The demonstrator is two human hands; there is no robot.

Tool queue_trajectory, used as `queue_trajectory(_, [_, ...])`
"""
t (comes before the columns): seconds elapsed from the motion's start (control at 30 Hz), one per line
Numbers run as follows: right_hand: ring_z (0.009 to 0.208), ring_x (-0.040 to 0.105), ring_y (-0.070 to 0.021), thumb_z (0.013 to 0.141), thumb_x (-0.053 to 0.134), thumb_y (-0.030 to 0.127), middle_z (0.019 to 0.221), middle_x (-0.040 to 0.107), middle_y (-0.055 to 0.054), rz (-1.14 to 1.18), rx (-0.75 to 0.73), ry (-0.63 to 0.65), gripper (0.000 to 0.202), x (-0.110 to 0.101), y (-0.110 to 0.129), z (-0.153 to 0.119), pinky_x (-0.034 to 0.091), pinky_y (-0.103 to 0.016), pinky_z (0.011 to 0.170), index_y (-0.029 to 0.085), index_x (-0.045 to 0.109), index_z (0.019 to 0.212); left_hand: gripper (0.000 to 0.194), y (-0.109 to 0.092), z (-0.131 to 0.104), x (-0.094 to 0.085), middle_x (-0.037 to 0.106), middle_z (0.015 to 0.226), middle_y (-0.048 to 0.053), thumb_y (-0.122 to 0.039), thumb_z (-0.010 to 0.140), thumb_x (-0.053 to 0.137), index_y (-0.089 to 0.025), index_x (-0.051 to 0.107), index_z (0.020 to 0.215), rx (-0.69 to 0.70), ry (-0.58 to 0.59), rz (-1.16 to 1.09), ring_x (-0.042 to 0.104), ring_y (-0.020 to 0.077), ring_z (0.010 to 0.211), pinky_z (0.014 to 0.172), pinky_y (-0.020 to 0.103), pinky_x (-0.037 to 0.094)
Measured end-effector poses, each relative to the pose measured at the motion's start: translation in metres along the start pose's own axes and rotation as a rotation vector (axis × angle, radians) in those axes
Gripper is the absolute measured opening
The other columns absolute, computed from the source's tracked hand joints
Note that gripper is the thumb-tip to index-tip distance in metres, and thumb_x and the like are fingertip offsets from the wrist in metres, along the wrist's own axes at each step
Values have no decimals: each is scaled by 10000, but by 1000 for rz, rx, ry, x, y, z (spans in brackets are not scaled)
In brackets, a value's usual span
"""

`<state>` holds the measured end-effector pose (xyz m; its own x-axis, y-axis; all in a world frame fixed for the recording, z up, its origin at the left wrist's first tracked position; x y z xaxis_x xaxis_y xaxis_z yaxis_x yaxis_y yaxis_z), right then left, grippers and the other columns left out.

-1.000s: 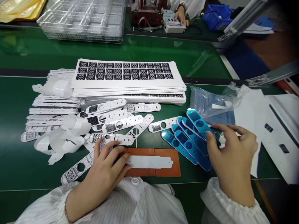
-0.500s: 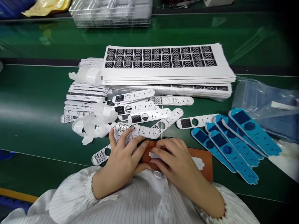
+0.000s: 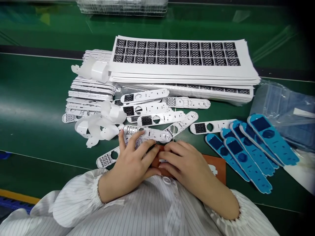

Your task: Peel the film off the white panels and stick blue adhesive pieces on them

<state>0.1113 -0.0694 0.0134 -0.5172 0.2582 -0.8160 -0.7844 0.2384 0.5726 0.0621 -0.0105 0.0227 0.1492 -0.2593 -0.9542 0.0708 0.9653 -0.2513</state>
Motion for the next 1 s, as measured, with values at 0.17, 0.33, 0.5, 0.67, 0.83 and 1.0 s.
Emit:
queue_trajectory(0.17, [717, 426, -163, 843, 597, 136, 805, 587, -14, 64, -4, 1, 77, 0, -3, 0, 355, -289, 614, 196, 638, 816, 450, 1, 0, 1, 637, 1146, 50, -535, 838, 520, -188, 609, 1110, 5, 5, -2, 422, 360, 1178, 1061, 658, 24])
queue_trajectory(0.33, [712, 409, -161, 863, 595, 191, 787, 581, -10, -25, -17, -22, 78, -3, 1, -1, 330, -294, 613, 198, 632, 794, 419, -1, 0, -1, 652, 1115, 52, -533, 853, 493, -198, 620, 1071, -13, -18, -27, 444, 351, 1159, 1066, 641, 68])
queue_trajectory(0.5, [711, 377, -167, 873, 588, 237, 810, 554, 5, -127, -35, 7, 61, -2, 5, -4, 301, -316, 616, 221, 594, 815, 381, 2, -4, 2, 668, 1078, 57, -512, 872, 475, -210, 613, 1057, -17, -33, -26, 457, 362, 1142, 1029, 676, 116])
queue_trajectory(0.67, [732, 372, -176, 907, 526, 229, 849, 534, 4, -176, -35, 27, 83, -1, 4, -7, 298, -333, 615, 216, 572, 838, 440, -4, -7, 9, 677, 1053, 56, -557, 773, 596, -228, 615, 1066, 164, -9, 74, 477, 357, 1111, 1040, 661, 117])
queue_trajectory(0.83, [748, 383, -183, 933, 468, 230, 883, 527, -2, -186, -36, -16, 110, -5, 5, -10, 328, -343, 638, 231, 576, 909, 445, -3, -8, 10, 685, 1027, 58, -555, 734, 629, -246, 627, 1054, 190, -12, 117, 507, 347, 1108, 1073, 630, 112])
queue_trajectory(1.0, [727, 400, -182, 939, 448, 232, 868, 528, 4, -158, -70, -88, 139, -10, 8, -14, 363, -337, 636, 232, 569, 870, 420, -3, -10, 10, 693, 1018, 55, -484, 719, 668, -265, 628, 1074, 235, -46, 133, 541, 336, 1088, 1103, 599, 98])
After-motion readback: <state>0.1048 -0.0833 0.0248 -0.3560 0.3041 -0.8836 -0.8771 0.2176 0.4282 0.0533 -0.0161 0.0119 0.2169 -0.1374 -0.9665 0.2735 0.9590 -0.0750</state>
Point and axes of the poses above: each hand's wrist, its own z-axis towards the middle knuckle, its own x-axis out of the palm, y = z × x, the point moved 10 cm from there along z, towards the middle knuckle
